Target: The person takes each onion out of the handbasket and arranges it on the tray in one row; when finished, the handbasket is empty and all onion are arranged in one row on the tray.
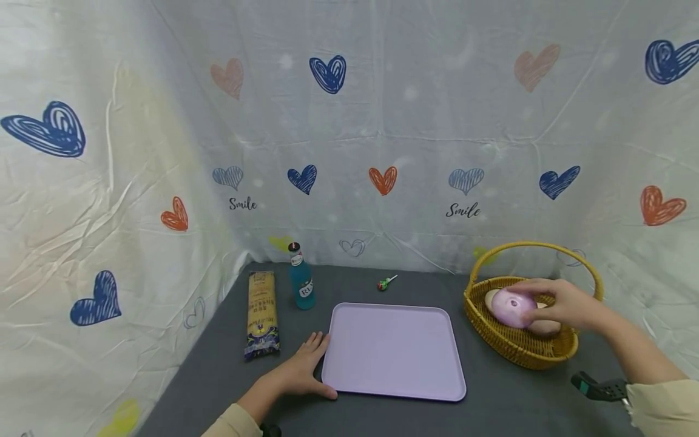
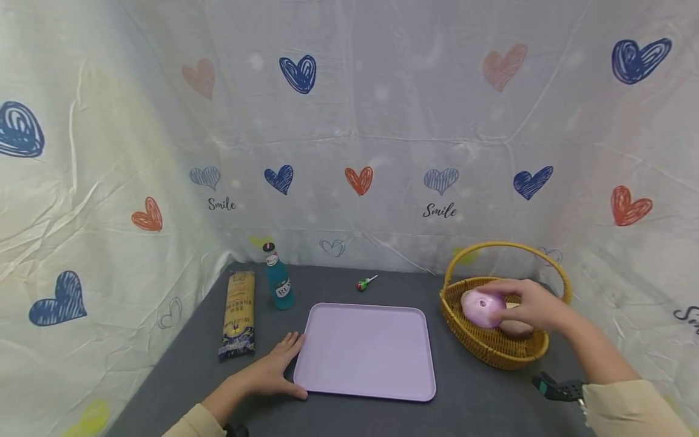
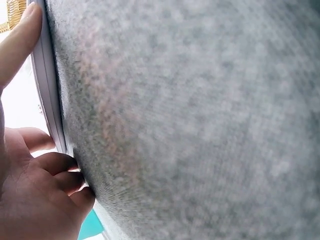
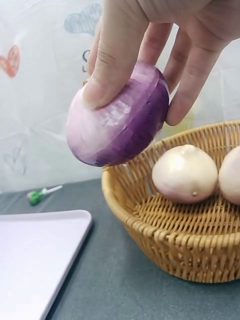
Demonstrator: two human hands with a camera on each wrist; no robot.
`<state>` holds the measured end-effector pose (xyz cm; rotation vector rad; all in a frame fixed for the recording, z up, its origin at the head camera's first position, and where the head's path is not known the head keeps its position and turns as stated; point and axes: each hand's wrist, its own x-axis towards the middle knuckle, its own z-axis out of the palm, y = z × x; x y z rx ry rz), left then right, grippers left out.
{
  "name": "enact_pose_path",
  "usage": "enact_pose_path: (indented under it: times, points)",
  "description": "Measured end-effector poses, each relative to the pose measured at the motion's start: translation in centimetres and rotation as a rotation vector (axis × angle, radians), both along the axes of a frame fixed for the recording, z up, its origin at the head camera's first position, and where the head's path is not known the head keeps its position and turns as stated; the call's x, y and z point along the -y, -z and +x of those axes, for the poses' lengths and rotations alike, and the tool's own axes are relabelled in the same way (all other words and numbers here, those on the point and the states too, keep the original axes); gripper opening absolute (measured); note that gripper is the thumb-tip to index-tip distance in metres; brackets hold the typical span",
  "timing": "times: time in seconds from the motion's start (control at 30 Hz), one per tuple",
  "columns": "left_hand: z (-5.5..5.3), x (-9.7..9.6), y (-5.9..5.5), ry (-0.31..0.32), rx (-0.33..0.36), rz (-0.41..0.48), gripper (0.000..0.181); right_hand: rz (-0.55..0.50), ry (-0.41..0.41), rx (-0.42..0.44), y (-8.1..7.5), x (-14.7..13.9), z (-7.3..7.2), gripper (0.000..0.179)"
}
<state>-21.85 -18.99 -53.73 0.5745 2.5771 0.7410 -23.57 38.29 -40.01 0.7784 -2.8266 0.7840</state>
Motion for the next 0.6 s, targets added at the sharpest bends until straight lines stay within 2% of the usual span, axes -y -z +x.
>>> enact_pose_path:
  times: [0.2,0.43,0.6]
  points:
    - [0.2,-0.2,-0.4,-0.006,0.008,-0.006,0.125,0.004,-0.028,-0.041,-0.2,0.7,0.1,0.051]
    - [0.1,-0.2,-0.4,-0.007,0.016,-0.011,0.125,0.027,-0.057,-0.128,-0.5,2.0,0.2,0.05]
    - [-0.1,-0.3,-0.4,-0.007,0.011,-0.01,0.126,0.036,-0.025,-0.104,-0.9,2.9,0.4,0.049]
